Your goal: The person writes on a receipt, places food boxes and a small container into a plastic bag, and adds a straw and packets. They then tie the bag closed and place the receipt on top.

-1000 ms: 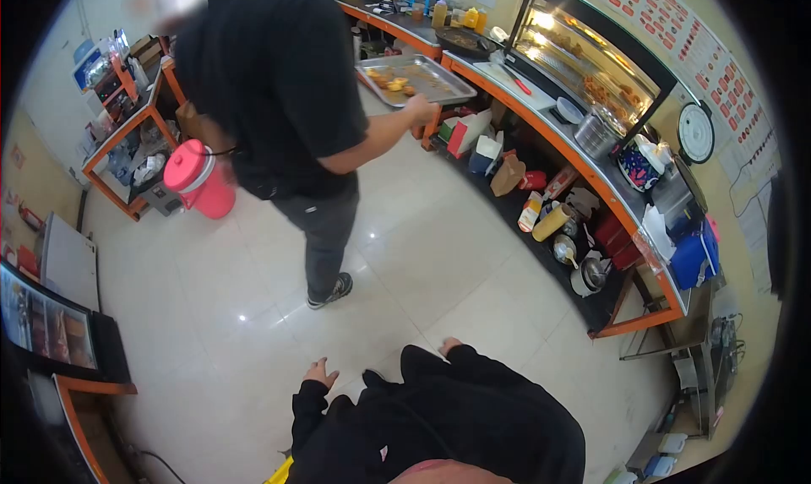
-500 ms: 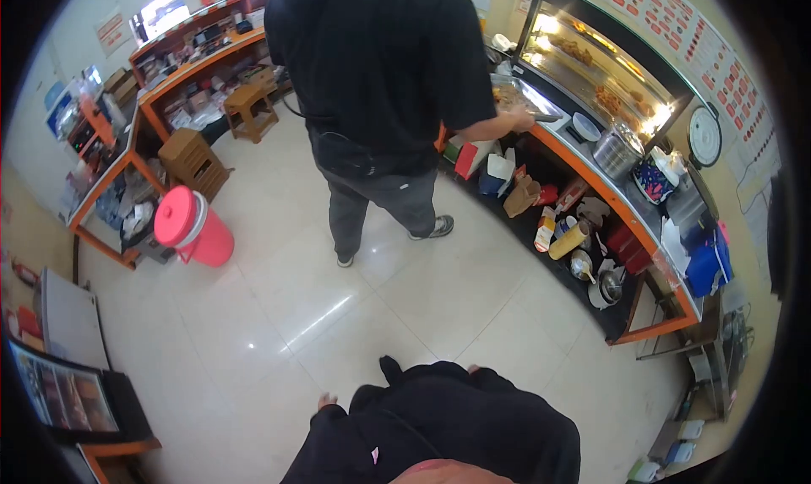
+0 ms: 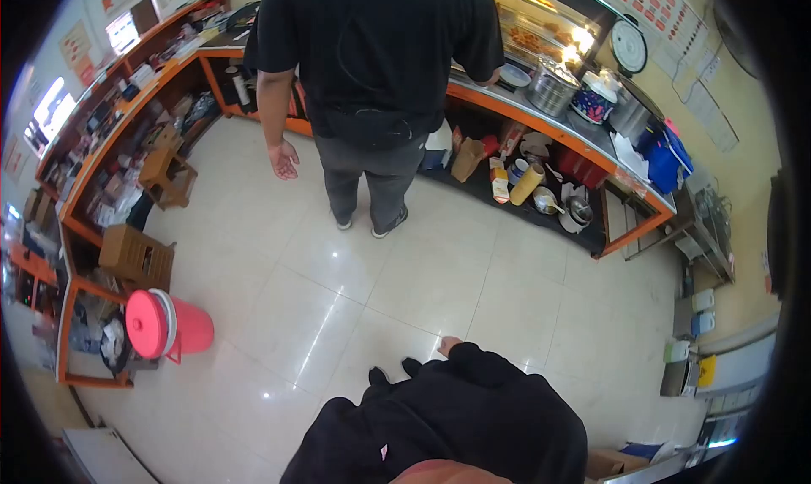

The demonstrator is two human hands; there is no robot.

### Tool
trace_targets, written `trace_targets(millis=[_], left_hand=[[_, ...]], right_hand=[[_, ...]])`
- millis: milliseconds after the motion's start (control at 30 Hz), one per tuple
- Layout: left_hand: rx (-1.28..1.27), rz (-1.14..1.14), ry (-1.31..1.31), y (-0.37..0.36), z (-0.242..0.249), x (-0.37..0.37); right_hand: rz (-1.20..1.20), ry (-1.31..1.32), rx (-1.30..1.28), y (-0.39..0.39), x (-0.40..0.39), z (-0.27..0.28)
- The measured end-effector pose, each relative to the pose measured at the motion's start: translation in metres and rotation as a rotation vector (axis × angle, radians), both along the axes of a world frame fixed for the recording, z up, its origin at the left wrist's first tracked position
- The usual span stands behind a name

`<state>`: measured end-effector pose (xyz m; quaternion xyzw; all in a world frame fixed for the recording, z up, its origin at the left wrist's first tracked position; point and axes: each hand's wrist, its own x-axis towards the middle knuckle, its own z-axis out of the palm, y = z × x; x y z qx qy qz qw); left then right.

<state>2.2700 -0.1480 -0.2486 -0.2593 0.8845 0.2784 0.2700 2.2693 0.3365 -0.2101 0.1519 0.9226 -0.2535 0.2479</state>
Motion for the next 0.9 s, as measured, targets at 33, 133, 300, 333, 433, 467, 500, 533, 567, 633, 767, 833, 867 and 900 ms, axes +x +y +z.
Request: trace_targets(millis=[33,133,300,333,433,467,500,533,567,633,767,833,867,900], left_hand=[[0.003,0.001,0.07,-0.005,-0.003,-0.027],[0.228,0.15,0.34,-0.017,-0.005,-0.121],[0.32,0.308,0.307,0.012,0.012,-0.224],[0.275,0.278,0.281,0.019,-0.001,-0.23],[0.212,0.082,0.235,0.061,-0.011,-0.223],[0.247,0.028,0.2,0.076,-0.01,-0.217],[0.277,-0.029,0.159,0.081,-0.015,-0.203],[0.291,-0.08,0.138,0.08,-0.02,-0.184],[0.306,-0.135,0.121,0.079,-0.025,-0.17],[0.141,-0.218,-0.003,0.053,-0.019,-0.136],[0.0,-0.261,-0.277,-0.039,0.0,-0.1],[-0.028,-0.075,-0.355,-0.086,0.007,-0.112],[-0.044,-0.01,-0.37,-0.111,0.009,-0.126],[-0.055,0.054,-0.369,-0.136,0.013,-0.147]], right_hand=[[0.014,-0.118,0.038,0.001,0.011,-0.001],[-0.088,-0.387,0.06,0.009,0.038,0.01],[-0.373,-0.107,0.04,0.037,0.077,-0.012],[-0.373,-0.185,0.044,0.042,0.077,-0.012],[-0.411,-0.358,-0.032,0.049,0.064,0.024],[-0.388,-0.379,-0.022,0.049,0.055,0.019],[-0.364,-0.398,-0.005,0.048,0.044,0.016],[-0.338,-0.414,0.012,0.049,0.032,0.013],[-0.316,-0.43,0.031,0.048,0.016,0.013],[-0.272,-0.449,0.073,0.044,-0.019,0.014],[-0.198,-0.489,0.158,0.021,-0.118,0.008],[-0.159,-0.494,0.178,0.001,-0.177,0.006],[-0.145,-0.477,0.177,-0.014,-0.207,0.005],[-0.135,-0.451,0.174,-0.035,-0.237,0.007]])
